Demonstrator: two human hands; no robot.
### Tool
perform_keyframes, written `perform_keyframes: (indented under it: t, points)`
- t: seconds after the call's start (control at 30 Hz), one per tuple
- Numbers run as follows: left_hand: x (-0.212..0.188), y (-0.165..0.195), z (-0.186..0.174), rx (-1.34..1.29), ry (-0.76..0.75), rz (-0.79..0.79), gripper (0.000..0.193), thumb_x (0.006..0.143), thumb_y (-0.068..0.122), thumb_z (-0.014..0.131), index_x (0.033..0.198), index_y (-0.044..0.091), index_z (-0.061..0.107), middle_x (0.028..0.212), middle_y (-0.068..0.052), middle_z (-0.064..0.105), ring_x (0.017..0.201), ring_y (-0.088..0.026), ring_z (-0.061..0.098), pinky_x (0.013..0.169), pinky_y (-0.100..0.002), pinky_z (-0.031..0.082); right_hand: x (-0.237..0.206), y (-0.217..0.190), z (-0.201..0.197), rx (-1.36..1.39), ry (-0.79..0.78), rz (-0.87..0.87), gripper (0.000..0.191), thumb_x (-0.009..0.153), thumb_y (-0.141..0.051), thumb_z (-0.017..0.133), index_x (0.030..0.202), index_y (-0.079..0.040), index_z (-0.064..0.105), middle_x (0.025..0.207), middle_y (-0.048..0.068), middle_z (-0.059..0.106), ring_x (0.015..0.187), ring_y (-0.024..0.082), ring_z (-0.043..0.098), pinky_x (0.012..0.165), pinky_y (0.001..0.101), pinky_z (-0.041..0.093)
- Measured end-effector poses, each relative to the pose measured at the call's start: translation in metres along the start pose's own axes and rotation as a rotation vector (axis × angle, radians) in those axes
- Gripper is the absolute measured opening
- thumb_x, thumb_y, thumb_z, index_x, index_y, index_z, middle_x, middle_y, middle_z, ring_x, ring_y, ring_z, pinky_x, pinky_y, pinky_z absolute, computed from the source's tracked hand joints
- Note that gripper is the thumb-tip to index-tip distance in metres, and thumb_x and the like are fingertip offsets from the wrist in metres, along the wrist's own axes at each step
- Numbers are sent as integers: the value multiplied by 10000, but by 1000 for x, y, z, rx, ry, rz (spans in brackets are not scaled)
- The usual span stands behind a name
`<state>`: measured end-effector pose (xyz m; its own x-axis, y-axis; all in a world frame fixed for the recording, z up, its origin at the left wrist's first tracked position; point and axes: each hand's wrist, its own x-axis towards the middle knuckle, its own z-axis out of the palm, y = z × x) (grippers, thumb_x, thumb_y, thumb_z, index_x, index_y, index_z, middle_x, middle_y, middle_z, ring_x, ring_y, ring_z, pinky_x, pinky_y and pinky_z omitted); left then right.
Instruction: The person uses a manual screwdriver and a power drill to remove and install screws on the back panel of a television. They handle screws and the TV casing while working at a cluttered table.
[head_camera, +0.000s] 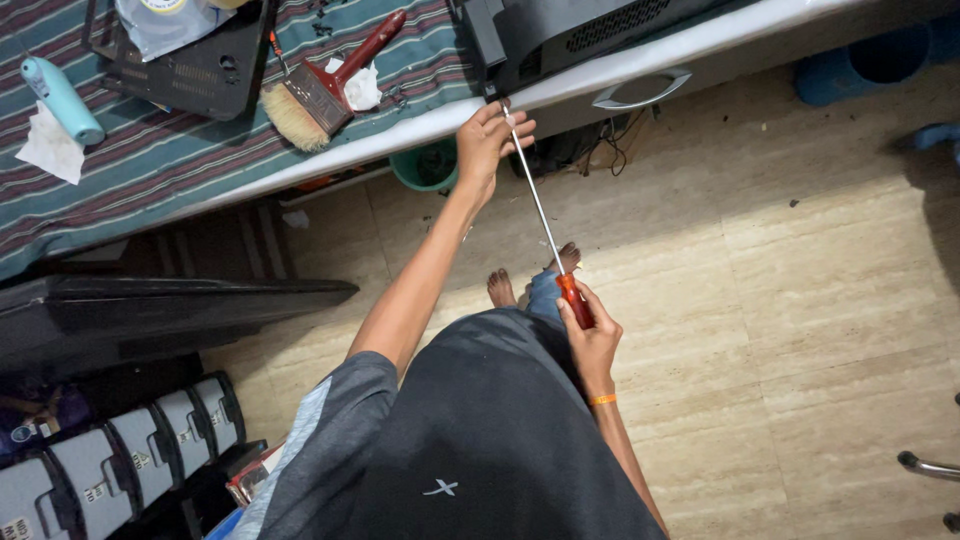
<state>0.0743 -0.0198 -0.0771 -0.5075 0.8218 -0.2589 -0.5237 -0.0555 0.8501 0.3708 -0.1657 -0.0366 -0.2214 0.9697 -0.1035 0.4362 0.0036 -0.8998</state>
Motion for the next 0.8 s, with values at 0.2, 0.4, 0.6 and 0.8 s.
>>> perform_keyframes:
  t: [0.2,0.4,0.6,0.8]
  points:
    - [3,2,0,-18,7,1,338,984,-23,580,1292,-137,497,1192,-338,684,1049,-394,748,867,-415,665,2,3,0,-35,51,-147,400,916,-130,804,1299,-68,706,1062,100,773,889,125,720,753,279,572]
    - [-1,-10,0,-21,43,21,196,1010,28,558,1159,-84,497,1135,-310,696,999,-365,759,836,-419,665,-2,4,4,-466,204,-304,485,885,-109,766,1363,-119,689,1063,120,686,875,290,699,706,391,547]
    - [-44,-29,-12,91,-100,-214,325,1081,230,504,1197,-60,594,1109,-245,725,955,-309,757,800,-392,656,4,20,13,317,-48,152,374,983,-170,734,1345,-96,669,970,77,652,733,194,601,627,309,476]
    - [-81,-39,-27,5,-346,-353,332,1079,244,493,1257,-18,593,1163,-183,721,1025,-264,754,868,-372,649,19,36,0,1248,-408,754,335,973,-194,745,1275,-89,644,981,92,661,745,207,615,623,319,488]
